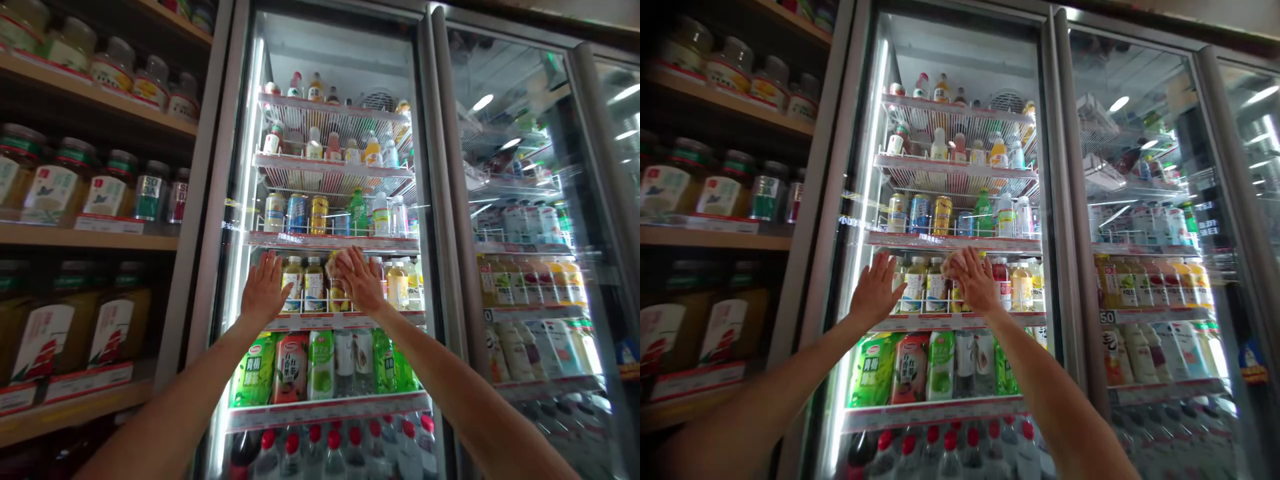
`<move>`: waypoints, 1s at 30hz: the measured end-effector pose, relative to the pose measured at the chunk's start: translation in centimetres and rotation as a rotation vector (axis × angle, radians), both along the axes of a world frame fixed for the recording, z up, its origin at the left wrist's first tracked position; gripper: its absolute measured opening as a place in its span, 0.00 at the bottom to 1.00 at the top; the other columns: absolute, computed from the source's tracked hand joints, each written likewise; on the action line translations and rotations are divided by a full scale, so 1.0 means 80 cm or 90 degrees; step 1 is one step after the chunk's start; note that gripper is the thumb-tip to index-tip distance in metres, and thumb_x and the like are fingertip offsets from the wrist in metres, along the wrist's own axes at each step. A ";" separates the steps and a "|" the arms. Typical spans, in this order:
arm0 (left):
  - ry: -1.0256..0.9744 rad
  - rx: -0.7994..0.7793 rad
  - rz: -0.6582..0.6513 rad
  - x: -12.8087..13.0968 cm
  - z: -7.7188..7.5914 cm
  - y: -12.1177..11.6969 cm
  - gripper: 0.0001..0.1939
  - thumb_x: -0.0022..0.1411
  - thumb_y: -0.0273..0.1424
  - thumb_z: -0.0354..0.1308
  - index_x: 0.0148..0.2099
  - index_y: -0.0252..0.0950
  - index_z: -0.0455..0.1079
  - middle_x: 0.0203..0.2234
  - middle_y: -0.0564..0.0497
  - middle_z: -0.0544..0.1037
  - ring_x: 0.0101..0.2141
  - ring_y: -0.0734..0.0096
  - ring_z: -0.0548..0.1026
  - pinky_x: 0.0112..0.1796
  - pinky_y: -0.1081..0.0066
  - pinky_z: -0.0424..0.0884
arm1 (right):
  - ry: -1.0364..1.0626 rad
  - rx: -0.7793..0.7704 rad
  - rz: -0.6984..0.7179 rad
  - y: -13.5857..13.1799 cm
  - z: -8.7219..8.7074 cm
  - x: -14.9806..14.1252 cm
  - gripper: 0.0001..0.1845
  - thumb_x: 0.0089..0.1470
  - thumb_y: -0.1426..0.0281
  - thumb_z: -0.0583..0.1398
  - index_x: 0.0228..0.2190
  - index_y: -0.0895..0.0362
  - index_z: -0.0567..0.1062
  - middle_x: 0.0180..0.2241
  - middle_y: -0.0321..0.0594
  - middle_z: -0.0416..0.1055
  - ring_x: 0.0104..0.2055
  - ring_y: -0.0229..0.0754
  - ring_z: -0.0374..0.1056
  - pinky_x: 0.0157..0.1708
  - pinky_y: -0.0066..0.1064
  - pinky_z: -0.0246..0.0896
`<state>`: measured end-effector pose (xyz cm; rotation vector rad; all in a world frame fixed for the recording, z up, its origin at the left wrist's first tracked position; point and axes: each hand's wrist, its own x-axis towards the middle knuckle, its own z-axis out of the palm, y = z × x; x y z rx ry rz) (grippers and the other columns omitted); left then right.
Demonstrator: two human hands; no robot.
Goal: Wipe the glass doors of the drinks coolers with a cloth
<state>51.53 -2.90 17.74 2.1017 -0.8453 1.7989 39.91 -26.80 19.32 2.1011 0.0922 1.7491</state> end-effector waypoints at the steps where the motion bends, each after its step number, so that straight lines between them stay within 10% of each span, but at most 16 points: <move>1: 0.003 0.005 0.001 0.000 0.000 0.000 0.32 0.62 0.40 0.41 0.63 0.26 0.48 0.62 0.39 0.47 0.62 0.54 0.44 0.57 0.53 0.49 | 0.005 0.004 -0.007 -0.007 0.000 -0.005 0.25 0.56 0.68 0.50 0.56 0.49 0.59 0.62 0.42 0.47 0.65 0.45 0.39 0.59 0.49 0.37; 7: 0.016 0.018 0.012 -0.003 0.000 0.003 0.32 0.62 0.40 0.41 0.63 0.26 0.46 0.63 0.39 0.46 0.62 0.55 0.44 0.58 0.54 0.49 | -0.233 0.400 -0.083 -0.059 0.023 -0.022 0.25 0.58 0.66 0.45 0.57 0.55 0.58 0.61 0.50 0.48 0.64 0.53 0.41 0.53 0.58 0.44; 14: 0.022 0.029 0.014 0.001 -0.002 0.001 0.33 0.62 0.41 0.40 0.63 0.25 0.45 0.63 0.39 0.44 0.62 0.56 0.42 0.58 0.55 0.46 | -0.012 0.080 -0.044 -0.011 -0.005 -0.004 0.25 0.57 0.67 0.48 0.57 0.48 0.58 0.63 0.40 0.44 0.65 0.45 0.39 0.59 0.48 0.38; 20: 0.020 0.038 0.012 -0.001 0.002 0.003 0.33 0.62 0.42 0.39 0.63 0.24 0.46 0.63 0.38 0.44 0.63 0.57 0.41 0.59 0.54 0.45 | -0.260 0.463 -0.065 -0.087 0.030 -0.034 0.26 0.58 0.66 0.43 0.56 0.58 0.59 0.61 0.54 0.47 0.63 0.55 0.43 0.53 0.59 0.44; 27: -0.011 -0.061 0.004 0.019 0.073 0.019 0.34 0.62 0.43 0.36 0.63 0.23 0.44 0.62 0.36 0.45 0.62 0.55 0.42 0.59 0.53 0.42 | -0.113 0.175 -0.026 -0.021 0.052 0.010 0.24 0.58 0.67 0.47 0.56 0.47 0.58 0.63 0.39 0.45 0.64 0.48 0.39 0.59 0.50 0.39; 30: -0.024 -0.089 -0.007 0.040 0.112 0.031 0.36 0.62 0.46 0.34 0.63 0.23 0.45 0.62 0.35 0.46 0.62 0.53 0.43 0.58 0.52 0.43 | -0.157 0.265 -0.057 -0.057 0.082 -0.006 0.25 0.58 0.66 0.45 0.58 0.47 0.55 0.62 0.40 0.46 0.63 0.49 0.41 0.57 0.56 0.38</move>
